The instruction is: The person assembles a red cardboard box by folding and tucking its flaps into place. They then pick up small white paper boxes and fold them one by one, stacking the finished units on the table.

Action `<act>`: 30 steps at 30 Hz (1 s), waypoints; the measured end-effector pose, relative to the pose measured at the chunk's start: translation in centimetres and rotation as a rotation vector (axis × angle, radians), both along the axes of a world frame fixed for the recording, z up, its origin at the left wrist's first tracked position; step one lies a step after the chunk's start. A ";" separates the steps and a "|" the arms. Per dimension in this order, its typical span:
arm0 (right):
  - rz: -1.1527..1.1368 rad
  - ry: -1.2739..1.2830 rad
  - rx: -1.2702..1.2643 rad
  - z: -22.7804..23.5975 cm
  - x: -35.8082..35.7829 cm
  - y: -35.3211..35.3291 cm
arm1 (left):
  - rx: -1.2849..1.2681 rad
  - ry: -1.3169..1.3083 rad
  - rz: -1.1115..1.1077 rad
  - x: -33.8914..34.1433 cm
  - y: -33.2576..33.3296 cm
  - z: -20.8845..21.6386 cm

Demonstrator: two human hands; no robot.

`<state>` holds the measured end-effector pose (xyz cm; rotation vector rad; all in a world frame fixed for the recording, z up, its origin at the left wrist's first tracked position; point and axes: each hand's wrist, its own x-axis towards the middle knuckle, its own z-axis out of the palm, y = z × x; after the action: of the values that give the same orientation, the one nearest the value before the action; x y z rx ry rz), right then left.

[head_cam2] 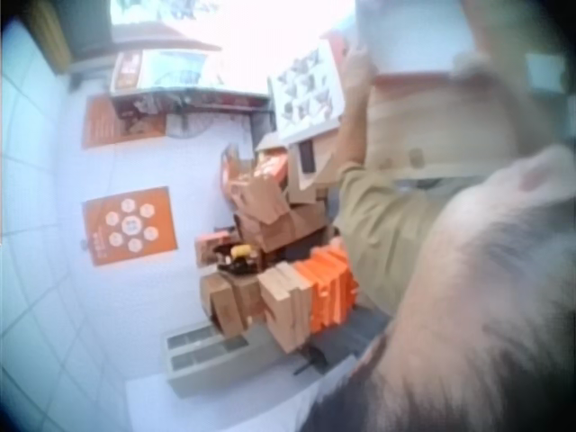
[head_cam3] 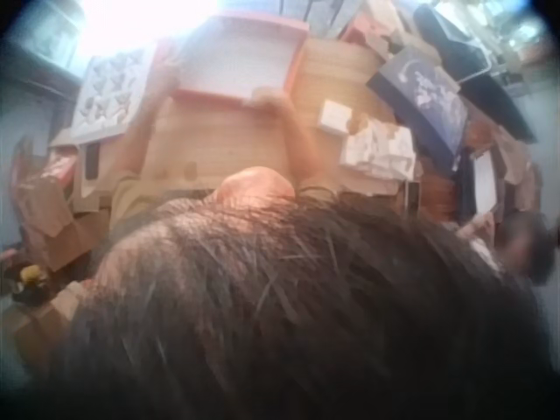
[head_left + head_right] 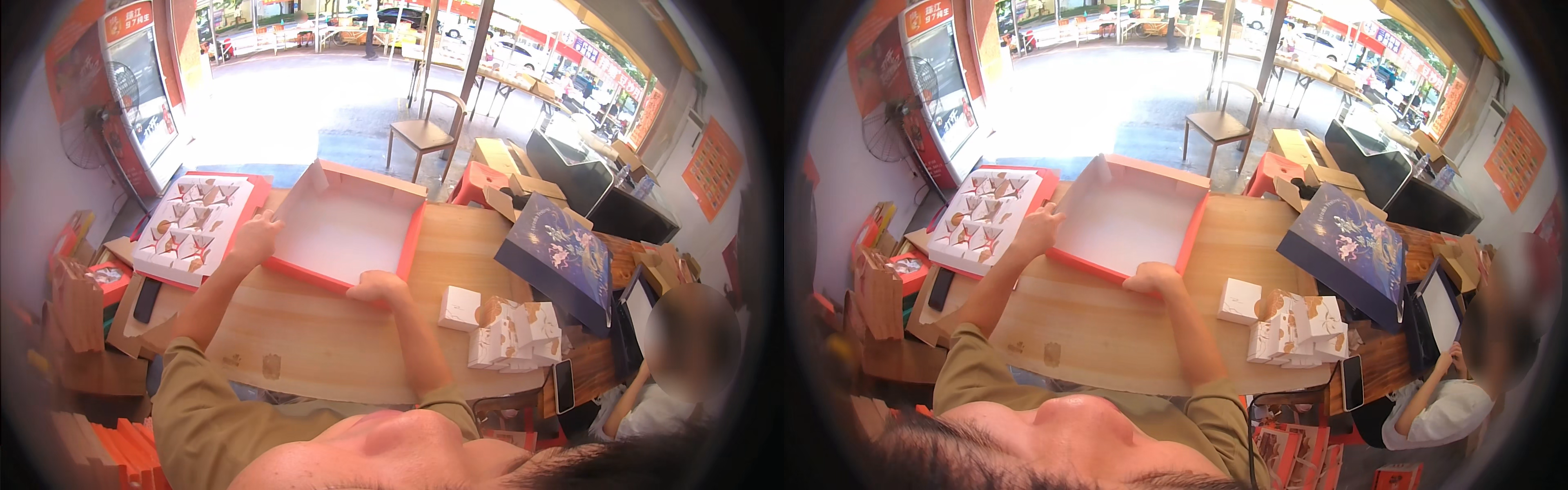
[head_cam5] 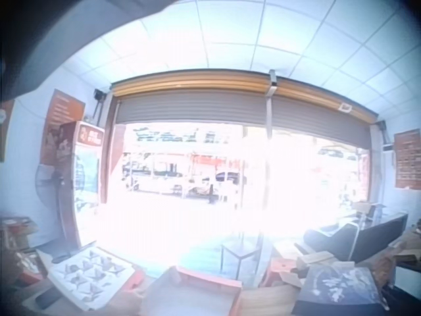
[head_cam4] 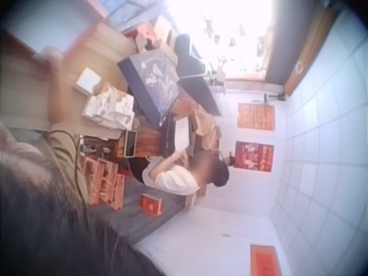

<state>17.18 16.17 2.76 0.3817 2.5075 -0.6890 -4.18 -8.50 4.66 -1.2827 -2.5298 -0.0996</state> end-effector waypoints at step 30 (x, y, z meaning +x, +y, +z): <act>-0.009 0.174 0.522 1.2 2.4 4.2 | -0.474 -0.819 -0.255 5.1 7.4 -1.7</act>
<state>19.56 20.42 3.97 0.5330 2.8353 -0.0561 0.93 -1.08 2.97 -2.0916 -3.1609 -0.0967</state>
